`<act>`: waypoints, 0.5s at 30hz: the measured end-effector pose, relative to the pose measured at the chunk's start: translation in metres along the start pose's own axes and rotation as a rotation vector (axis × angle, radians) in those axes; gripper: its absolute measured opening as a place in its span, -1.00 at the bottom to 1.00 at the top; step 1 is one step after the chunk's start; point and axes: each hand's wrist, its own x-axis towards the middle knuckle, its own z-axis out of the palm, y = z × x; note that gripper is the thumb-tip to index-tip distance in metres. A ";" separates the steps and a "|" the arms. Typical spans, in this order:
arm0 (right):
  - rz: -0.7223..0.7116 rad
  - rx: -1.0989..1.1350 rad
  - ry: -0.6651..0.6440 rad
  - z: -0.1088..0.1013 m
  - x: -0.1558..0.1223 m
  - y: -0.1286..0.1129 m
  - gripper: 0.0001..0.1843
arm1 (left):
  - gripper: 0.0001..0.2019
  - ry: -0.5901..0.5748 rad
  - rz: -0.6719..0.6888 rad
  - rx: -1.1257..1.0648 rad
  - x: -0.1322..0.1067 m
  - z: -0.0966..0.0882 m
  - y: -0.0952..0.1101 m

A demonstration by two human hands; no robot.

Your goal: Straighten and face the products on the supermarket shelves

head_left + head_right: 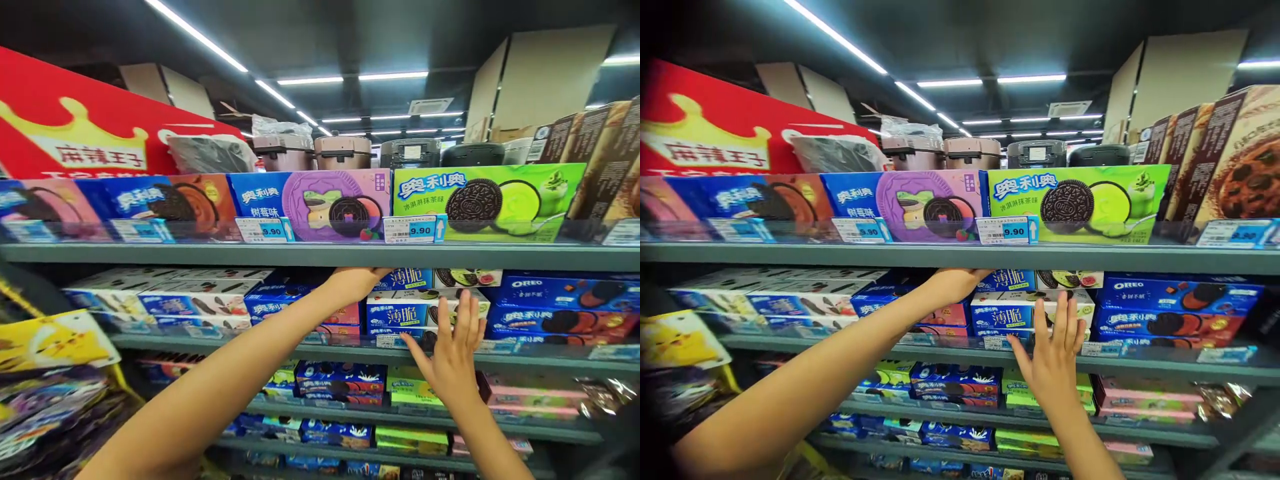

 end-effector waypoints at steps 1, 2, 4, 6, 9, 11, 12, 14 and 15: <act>0.014 -0.022 0.019 0.001 -0.003 -0.003 0.03 | -0.62 -0.024 0.009 -0.047 -0.001 0.000 0.002; 0.024 -0.045 0.024 0.001 -0.005 -0.006 0.08 | -0.61 -0.040 0.005 -0.099 -0.002 0.000 0.005; 0.051 -0.087 -0.011 0.003 -0.006 -0.009 0.07 | -0.56 -0.027 -0.036 -0.194 -0.002 0.002 0.010; 0.087 -0.116 -0.071 0.006 -0.004 -0.010 0.02 | -0.48 -0.002 -0.073 -0.264 -0.002 0.003 0.013; 0.122 -0.129 -0.133 0.010 -0.001 -0.009 -0.03 | -0.41 0.007 -0.073 -0.338 -0.003 0.003 0.014; 0.125 -0.130 -0.149 0.012 0.000 -0.009 -0.03 | -0.38 -0.020 -0.090 -0.348 -0.004 -0.001 0.013; 0.126 -0.130 -0.148 0.013 0.000 -0.010 -0.03 | -0.37 -0.055 -0.106 -0.345 -0.005 -0.003 0.012; 0.133 -0.132 -0.135 0.014 -0.002 -0.011 -0.04 | -0.34 -0.160 -0.127 -0.343 -0.007 -0.009 0.009; 0.139 -0.130 -0.128 0.015 -0.003 -0.012 -0.04 | -0.33 -0.226 -0.122 -0.350 -0.007 -0.012 0.006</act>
